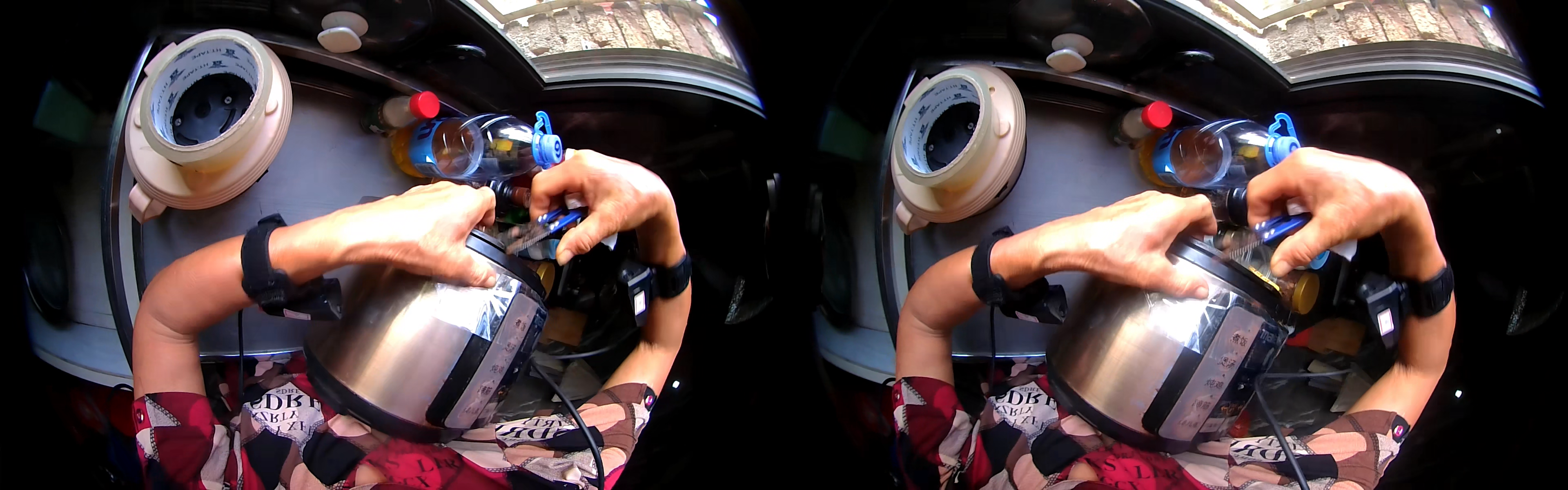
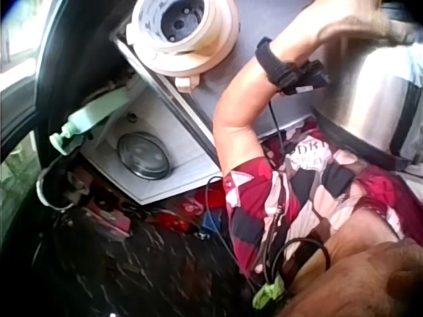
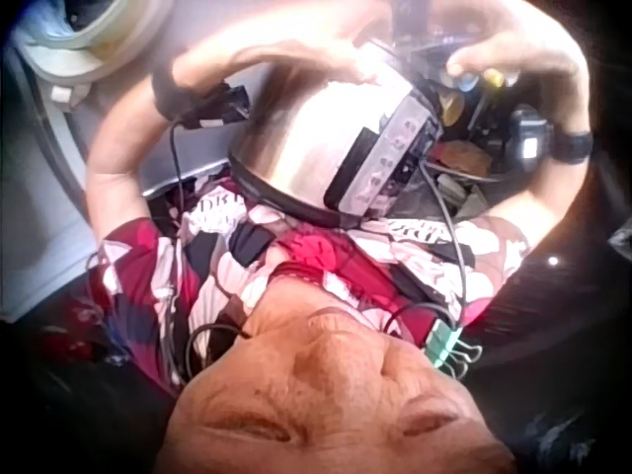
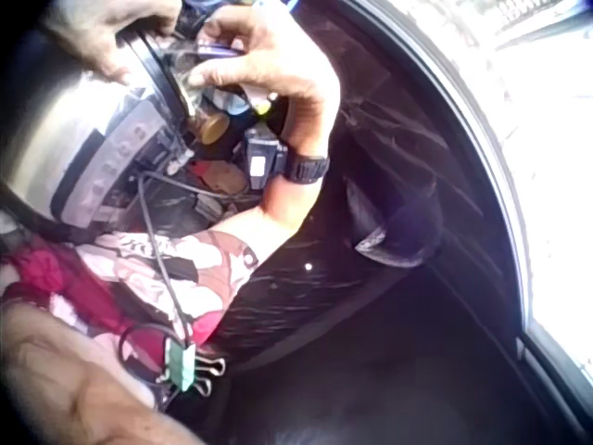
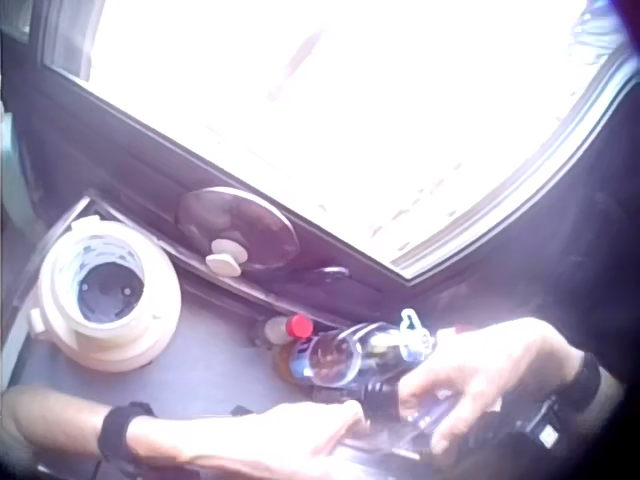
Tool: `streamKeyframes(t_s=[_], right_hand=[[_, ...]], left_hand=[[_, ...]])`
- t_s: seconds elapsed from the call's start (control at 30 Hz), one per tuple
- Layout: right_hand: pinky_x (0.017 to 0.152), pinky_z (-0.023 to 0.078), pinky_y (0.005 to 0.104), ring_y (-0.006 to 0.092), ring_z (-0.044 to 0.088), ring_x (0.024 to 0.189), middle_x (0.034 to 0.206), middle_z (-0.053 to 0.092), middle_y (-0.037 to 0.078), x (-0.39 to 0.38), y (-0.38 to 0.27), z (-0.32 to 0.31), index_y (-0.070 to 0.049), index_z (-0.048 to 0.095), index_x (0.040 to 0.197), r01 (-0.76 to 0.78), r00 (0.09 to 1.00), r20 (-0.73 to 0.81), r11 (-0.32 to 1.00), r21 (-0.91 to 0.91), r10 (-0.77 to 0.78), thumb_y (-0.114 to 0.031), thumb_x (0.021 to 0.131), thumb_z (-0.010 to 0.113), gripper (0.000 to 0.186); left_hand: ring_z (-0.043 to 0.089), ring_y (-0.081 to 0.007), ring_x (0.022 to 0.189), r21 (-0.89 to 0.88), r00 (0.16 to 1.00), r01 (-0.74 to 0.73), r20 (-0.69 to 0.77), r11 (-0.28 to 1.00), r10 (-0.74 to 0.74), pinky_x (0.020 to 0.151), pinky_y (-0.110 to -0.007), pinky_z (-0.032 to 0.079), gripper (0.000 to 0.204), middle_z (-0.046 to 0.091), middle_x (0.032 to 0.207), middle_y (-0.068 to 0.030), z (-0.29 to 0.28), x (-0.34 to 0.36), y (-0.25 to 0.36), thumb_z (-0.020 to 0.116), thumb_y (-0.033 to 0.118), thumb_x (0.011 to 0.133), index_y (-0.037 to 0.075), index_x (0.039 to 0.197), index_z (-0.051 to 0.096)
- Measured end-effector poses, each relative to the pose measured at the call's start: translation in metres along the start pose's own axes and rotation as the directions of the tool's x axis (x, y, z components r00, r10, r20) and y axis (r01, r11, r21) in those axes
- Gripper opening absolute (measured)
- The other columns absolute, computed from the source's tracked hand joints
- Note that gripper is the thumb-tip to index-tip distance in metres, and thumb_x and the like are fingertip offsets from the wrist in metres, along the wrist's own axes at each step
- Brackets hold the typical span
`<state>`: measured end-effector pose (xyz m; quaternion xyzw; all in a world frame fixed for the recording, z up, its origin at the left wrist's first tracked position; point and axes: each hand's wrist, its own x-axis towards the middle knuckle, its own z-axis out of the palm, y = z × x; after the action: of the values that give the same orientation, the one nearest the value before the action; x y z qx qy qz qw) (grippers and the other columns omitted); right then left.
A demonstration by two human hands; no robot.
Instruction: The person uses shears to cut through tape and plastic covering on a rice cooker, then handles the control panel and removes the inner pot.
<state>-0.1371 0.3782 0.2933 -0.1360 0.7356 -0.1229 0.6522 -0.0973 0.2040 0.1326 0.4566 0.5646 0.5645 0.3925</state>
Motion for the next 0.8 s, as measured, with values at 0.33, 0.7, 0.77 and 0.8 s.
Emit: streamKeyframes(t_s=[0.33,0.7,0.77,0.8], right_hand=[[0.059,0.048,0.0287,0.0198,0.061,0.064,0.076,0.061,0.011,-0.017,-0.015,0.201,0.0,0.064,0.092,-0.005,0.255,-0.954,0.987,0.159,0.155,0.002,0.067,0.072,0.026],[0.051,0.046,0.0307,0.0216,0.054,0.056,0.079,0.06,0.012,0.023,-0.009,0.272,0.005,0.061,0.117,-0.13,-0.065,-0.982,0.977,-0.168,-0.177,0.004,0.064,0.065,0.053],[0.051,0.046,0.0307,0.0218,0.054,0.056,0.079,0.06,0.012,0.024,-0.009,0.272,0.005,0.061,0.117,-0.128,-0.083,-0.978,0.976,-0.178,-0.189,0.004,0.064,0.065,0.053],[0.051,0.046,0.0305,0.0215,0.054,0.056,0.079,0.061,0.012,0.024,-0.008,0.275,0.005,0.061,0.116,-0.142,-0.081,-0.979,0.974,-0.174,-0.186,0.003,0.064,0.066,0.053]], left_hand=[[0.061,-0.0277,0.102,0.873,0.472,-0.293,-0.222,0.389,0.853,0.099,-0.058,0.041,0.024,0.059,0.097,-0.0113,0.056,-0.032,0.005,0.071,0.01,0.068,0.005,0.092,0.066],[0.056,-0.0204,0.09,0.869,0.62,-0.257,-0.188,0.424,0.761,0.098,-0.051,0.038,0.039,0.056,0.086,-0.002,0.061,-0.047,0.006,0.069,0.01,0.066,0.01,0.105,0.07],[0.056,-0.0208,0.091,0.86,0.659,-0.248,-0.188,0.446,0.728,0.099,-0.051,0.037,0.039,0.056,0.086,-0.0023,0.061,-0.048,0.009,0.069,0.01,0.066,0.009,0.105,0.069],[0.056,-0.0212,0.093,0.847,0.693,-0.238,-0.196,0.476,0.694,0.1,-0.052,0.036,0.038,0.056,0.086,-0.0026,0.063,-0.048,0.01,0.068,0.01,0.067,0.008,0.105,0.069]])
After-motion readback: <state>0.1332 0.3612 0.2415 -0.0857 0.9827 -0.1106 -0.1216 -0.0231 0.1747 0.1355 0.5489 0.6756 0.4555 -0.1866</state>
